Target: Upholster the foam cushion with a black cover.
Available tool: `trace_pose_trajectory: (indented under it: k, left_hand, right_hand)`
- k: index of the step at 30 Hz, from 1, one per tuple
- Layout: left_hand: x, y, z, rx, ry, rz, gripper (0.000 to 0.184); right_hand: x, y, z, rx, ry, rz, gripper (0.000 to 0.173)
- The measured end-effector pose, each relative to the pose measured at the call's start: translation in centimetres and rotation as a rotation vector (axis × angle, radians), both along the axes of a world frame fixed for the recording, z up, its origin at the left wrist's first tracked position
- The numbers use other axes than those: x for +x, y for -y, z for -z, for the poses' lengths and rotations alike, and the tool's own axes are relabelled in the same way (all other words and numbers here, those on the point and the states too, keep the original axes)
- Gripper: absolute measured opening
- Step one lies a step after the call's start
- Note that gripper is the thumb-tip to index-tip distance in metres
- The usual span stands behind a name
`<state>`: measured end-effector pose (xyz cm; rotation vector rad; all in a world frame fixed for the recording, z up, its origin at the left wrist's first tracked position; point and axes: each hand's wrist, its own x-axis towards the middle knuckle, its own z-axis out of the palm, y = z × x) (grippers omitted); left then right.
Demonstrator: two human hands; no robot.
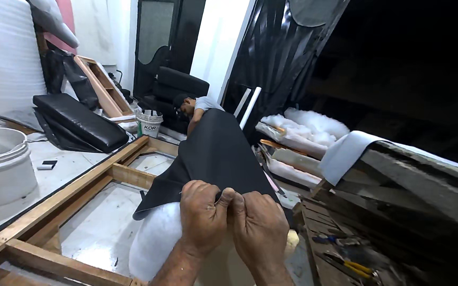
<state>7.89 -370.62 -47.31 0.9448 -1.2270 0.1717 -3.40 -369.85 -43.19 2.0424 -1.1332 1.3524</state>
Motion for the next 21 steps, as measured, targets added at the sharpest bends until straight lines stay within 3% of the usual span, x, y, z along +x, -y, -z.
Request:
trace_pose_trajectory:
  k: [9,13,15,19,21]
  left_hand:
    - [0.9,-0.8,-1.0,0.159,0.140,0.097,0.048]
    - [3.8,-3.1,-1.9,0.269,0.265,0.139,0.034]
    - [7.5,-4.1,-0.6,0.281,0.275,0.076,0.033]
    - [13.9,-3.7,5.1,0.521,0.171,-0.036,0.055]
    - [14.6,-2.5,7.6,0.529,0.114,-0.121,0.047]
  right_hand:
    - [-0.5,0.1,1.2,-0.116,0.063,0.011,0.051]
    - [-0.7,0.0,1.2,-0.153,0.049,0.012,0.052]
    - [-0.7,0.0,1.3,-0.160,0.051,0.015,0.053]
    - [-0.7,-0.1,1.3,-0.150,0.034,0.044,0.055]
    - [-0.7,0.0,1.4,-0.150,0.025,0.048,0.055]
